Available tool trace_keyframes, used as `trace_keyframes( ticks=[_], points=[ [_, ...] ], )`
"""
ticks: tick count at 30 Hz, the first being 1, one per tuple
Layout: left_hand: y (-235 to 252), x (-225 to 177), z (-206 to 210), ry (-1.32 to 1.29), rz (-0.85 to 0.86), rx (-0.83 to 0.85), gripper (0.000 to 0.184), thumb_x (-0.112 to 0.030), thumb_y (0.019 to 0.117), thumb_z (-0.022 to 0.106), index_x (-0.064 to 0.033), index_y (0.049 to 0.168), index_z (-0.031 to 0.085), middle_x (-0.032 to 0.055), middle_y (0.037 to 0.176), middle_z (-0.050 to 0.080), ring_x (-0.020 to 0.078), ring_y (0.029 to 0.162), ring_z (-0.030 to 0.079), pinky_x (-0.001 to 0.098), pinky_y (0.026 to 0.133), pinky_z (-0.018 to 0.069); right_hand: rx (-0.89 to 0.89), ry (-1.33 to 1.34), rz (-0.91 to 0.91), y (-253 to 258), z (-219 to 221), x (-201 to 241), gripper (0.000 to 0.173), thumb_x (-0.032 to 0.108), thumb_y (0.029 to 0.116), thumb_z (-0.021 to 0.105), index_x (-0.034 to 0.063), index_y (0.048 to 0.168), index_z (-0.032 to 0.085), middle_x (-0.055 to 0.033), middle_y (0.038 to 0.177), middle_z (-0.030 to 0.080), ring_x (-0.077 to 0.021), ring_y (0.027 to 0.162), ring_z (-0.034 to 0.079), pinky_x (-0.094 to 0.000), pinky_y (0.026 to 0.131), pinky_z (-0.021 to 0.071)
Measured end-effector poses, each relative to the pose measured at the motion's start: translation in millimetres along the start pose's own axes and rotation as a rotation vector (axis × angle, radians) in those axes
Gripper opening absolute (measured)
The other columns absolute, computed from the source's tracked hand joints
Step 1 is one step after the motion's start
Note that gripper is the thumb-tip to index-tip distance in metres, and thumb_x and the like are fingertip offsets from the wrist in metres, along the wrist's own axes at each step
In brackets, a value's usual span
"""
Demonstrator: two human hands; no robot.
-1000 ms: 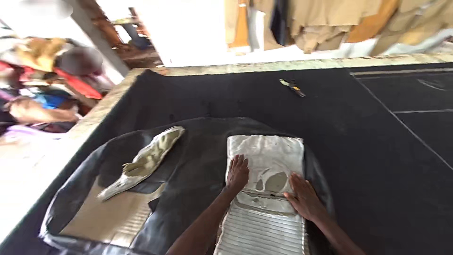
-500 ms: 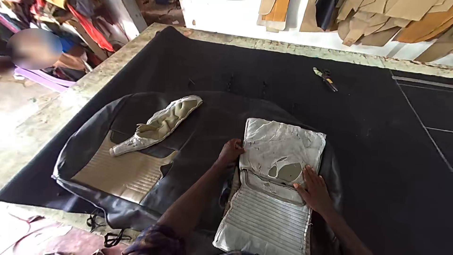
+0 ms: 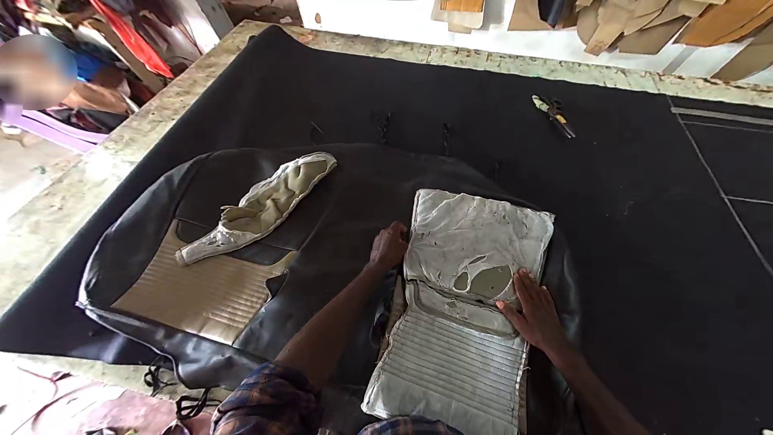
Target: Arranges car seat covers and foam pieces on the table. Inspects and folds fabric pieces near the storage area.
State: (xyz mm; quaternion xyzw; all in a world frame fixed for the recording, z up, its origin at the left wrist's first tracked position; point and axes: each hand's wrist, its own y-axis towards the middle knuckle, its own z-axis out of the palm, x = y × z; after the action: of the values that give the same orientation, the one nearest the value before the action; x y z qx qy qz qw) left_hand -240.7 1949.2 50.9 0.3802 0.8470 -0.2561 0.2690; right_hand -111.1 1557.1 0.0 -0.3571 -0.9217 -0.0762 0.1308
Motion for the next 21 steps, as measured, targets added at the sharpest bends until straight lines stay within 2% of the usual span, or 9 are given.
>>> trace_keyframes(
  ticks=[4,6,8,9,11,13,17,18,21],
  points=[
    [-2,22,-19,0.063,0.034,-0.026,0.032,-0.013,0.0994,0.057,-0.0070,0.131,0.062,0.0188,0.109,0.071,0.0375,0.104,0.069,0.0601,0.091,0.0540,0.005,0.001,0.002,0,-2,0,0.096,0.078,0.0944,0.033,0.0092,0.162,0.031,-0.0082,0.170,0.023,-0.0261,0.157,0.019,-0.0561,0.126,0.0165],
    [-17,17,-27,0.054,0.036,0.053,0.031,-0.031,0.1038,0.058,-0.0054,0.119,0.068,0.0182,0.105,0.072,0.0360,0.102,0.070,0.0609,0.092,0.0536,0.002,0.016,0.006,0,-3,2,0.096,0.078,0.0946,0.034,0.0091,0.161,0.032,-0.0079,0.170,0.023,-0.0256,0.157,0.019,-0.0561,0.126,0.0162],
    [-39,8,-27,0.068,0.044,0.163,0.048,-0.050,0.0997,0.061,-0.0040,0.106,0.072,0.0190,0.099,0.071,0.0370,0.096,0.069,0.0639,0.088,0.0531,-0.003,0.033,0.013,0,-2,2,0.096,0.078,0.0944,0.034,0.0098,0.161,0.032,-0.0083,0.170,0.024,-0.0256,0.157,0.019,-0.0573,0.126,0.0158],
    [-48,3,-22,0.081,0.033,0.214,0.051,-0.054,0.0967,0.064,-0.0044,0.104,0.072,0.0187,0.098,0.071,0.0367,0.096,0.068,0.0639,0.088,0.0527,-0.005,0.040,0.013,0,-1,2,0.095,0.078,0.0942,0.035,0.0099,0.161,0.032,-0.0084,0.170,0.024,-0.0260,0.157,0.019,-0.0584,0.125,0.0160],
    [-56,-1,-10,0.085,0.004,0.267,0.050,-0.052,0.0944,0.068,-0.0028,0.103,0.070,0.0193,0.098,0.068,0.0368,0.096,0.066,0.0621,0.088,0.0520,-0.013,0.038,0.010,-1,1,2,0.096,0.078,0.0938,0.035,0.0099,0.161,0.033,-0.0085,0.170,0.024,-0.0266,0.157,0.019,-0.0592,0.125,0.0167],
    [-52,-1,-6,-0.043,-0.046,0.267,0.046,-0.044,0.0933,0.073,0.0007,0.103,0.068,0.0212,0.096,0.068,0.0368,0.093,0.066,0.0606,0.087,0.0523,-0.009,0.032,0.009,0,0,2,0.096,0.078,0.0939,0.036,0.0090,0.161,0.033,-0.0088,0.170,0.024,-0.0271,0.157,0.020,-0.0591,0.125,0.0168],
    [-48,-3,-10,-0.375,-0.092,0.234,0.032,-0.026,0.0912,0.078,0.0030,0.094,0.066,0.0154,0.085,0.063,0.0237,0.076,0.059,0.0443,0.074,0.0516,-0.005,0.021,0.009,2,-2,4,0.097,0.078,0.0935,0.037,0.0080,0.161,0.033,-0.0096,0.169,0.025,-0.0280,0.157,0.021,-0.0593,0.125,0.0170],
    [-46,-3,-9,-0.400,-0.101,0.212,0.030,-0.024,0.0897,0.080,0.0025,0.093,0.065,0.0148,0.084,0.063,0.0230,0.075,0.058,0.0435,0.073,0.0511,-0.002,0.014,0.008,2,-2,3,0.098,0.079,0.0933,0.036,0.0085,0.161,0.033,-0.0093,0.169,0.025,-0.0279,0.157,0.022,-0.0596,0.125,0.0174],
    [-43,0,-2,-0.272,-0.104,0.148,0.032,-0.024,0.0867,0.082,0.0016,0.096,0.066,0.0195,0.087,0.066,0.0323,0.080,0.064,0.0550,0.075,0.0533,0.038,-0.005,0.021,3,-3,4,0.099,0.080,0.0924,0.036,0.0102,0.162,0.031,-0.0070,0.170,0.023,-0.0262,0.157,0.020,-0.0585,0.125,0.0163]
  ],
)
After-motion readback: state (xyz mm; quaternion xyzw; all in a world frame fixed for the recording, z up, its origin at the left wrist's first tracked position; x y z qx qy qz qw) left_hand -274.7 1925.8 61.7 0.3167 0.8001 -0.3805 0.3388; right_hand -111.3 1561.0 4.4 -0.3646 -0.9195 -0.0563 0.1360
